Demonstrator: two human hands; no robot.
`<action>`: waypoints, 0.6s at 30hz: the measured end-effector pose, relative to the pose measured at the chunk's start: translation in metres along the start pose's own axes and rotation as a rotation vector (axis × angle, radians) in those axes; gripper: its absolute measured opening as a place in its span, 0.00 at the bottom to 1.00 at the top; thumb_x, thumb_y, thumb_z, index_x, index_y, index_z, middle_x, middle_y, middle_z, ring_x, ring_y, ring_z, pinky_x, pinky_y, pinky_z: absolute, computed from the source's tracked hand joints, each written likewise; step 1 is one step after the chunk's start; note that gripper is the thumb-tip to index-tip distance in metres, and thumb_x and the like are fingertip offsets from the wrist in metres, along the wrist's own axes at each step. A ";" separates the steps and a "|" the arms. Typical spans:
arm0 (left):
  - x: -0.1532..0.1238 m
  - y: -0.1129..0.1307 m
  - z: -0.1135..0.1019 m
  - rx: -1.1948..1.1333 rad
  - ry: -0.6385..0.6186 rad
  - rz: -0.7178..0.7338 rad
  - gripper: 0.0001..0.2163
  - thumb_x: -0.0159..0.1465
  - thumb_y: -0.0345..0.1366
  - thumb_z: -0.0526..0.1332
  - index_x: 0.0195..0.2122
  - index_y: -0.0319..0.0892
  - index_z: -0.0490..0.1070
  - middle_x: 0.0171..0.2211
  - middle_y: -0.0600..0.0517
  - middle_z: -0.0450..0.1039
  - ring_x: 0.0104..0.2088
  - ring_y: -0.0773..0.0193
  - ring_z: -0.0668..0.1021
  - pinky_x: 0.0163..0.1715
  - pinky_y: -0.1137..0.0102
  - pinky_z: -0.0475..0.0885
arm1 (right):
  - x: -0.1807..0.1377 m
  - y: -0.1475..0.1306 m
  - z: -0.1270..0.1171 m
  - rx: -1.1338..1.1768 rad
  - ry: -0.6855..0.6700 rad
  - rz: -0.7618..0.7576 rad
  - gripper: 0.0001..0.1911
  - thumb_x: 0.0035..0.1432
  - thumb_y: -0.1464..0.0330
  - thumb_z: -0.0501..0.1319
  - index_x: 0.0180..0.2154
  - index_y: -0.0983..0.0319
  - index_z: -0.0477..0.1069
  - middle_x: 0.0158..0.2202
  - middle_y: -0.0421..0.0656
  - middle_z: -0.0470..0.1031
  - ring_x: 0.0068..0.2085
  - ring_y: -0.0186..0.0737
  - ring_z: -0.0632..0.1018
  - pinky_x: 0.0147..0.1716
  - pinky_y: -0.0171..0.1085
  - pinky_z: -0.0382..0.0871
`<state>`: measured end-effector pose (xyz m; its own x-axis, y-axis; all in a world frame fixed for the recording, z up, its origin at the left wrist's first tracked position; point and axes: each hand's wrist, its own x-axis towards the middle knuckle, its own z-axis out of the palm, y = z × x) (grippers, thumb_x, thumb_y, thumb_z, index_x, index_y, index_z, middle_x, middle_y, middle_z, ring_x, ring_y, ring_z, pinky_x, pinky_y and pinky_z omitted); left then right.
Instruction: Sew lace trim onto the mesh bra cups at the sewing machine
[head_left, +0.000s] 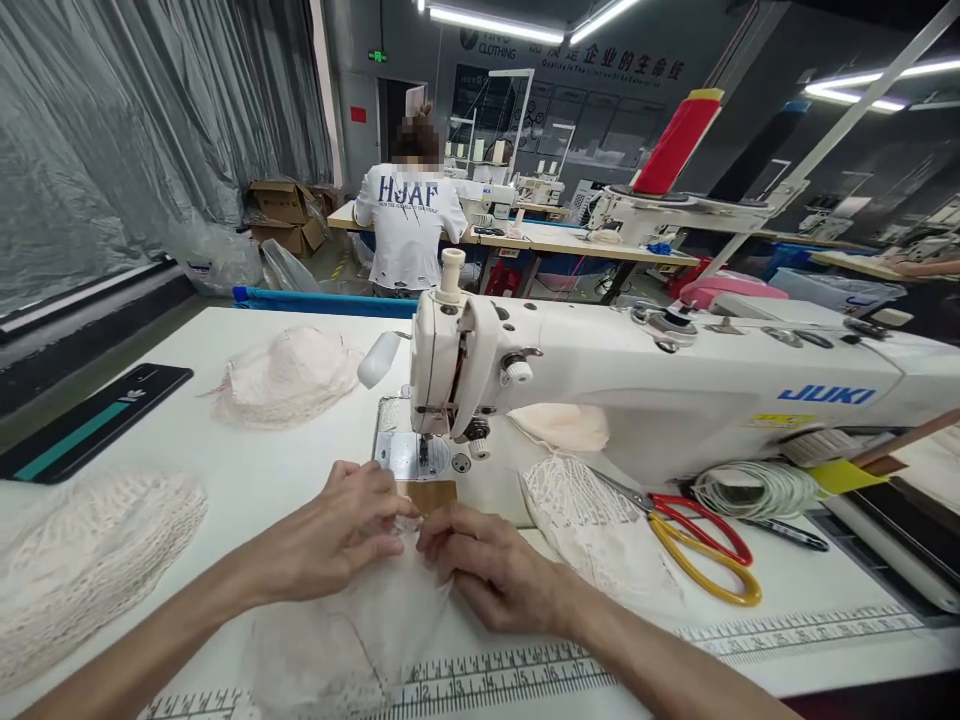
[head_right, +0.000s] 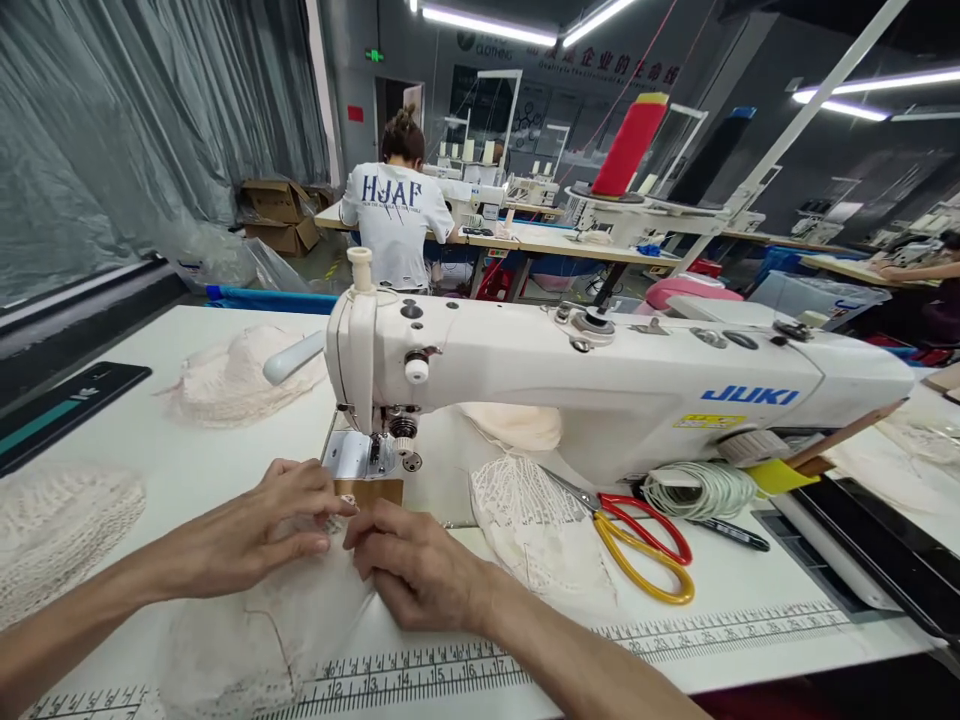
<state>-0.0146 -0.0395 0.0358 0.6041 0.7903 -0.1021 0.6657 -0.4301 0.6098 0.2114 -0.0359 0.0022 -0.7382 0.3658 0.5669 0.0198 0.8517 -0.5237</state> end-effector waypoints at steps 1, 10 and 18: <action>0.001 0.000 0.001 -0.014 -0.008 0.012 0.16 0.65 0.40 0.55 0.54 0.55 0.65 0.48 0.52 0.68 0.50 0.56 0.66 0.48 0.63 0.65 | 0.001 0.000 0.000 0.014 0.005 0.001 0.11 0.52 0.82 0.47 0.32 0.63 0.62 0.38 0.48 0.68 0.40 0.35 0.71 0.38 0.33 0.70; 0.014 -0.002 0.002 -0.079 -0.078 -0.062 0.16 0.62 0.41 0.58 0.52 0.54 0.66 0.33 0.55 0.69 0.41 0.58 0.69 0.41 0.66 0.68 | -0.001 -0.004 -0.012 0.159 0.015 0.191 0.11 0.54 0.80 0.45 0.31 0.63 0.62 0.39 0.48 0.68 0.43 0.38 0.71 0.41 0.38 0.68; 0.018 0.000 0.014 -0.044 0.061 -0.014 0.08 0.66 0.37 0.51 0.34 0.47 0.68 0.41 0.55 0.67 0.43 0.61 0.69 0.46 0.64 0.65 | 0.000 -0.014 -0.014 0.080 -0.197 0.685 0.25 0.48 0.62 0.68 0.45 0.61 0.60 0.30 0.36 0.68 0.26 0.31 0.68 0.29 0.31 0.63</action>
<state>0.0025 -0.0312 0.0232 0.5661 0.8219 -0.0633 0.6532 -0.4004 0.6426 0.2208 -0.0426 0.0184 -0.6858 0.7273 -0.0271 0.4780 0.4220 -0.7704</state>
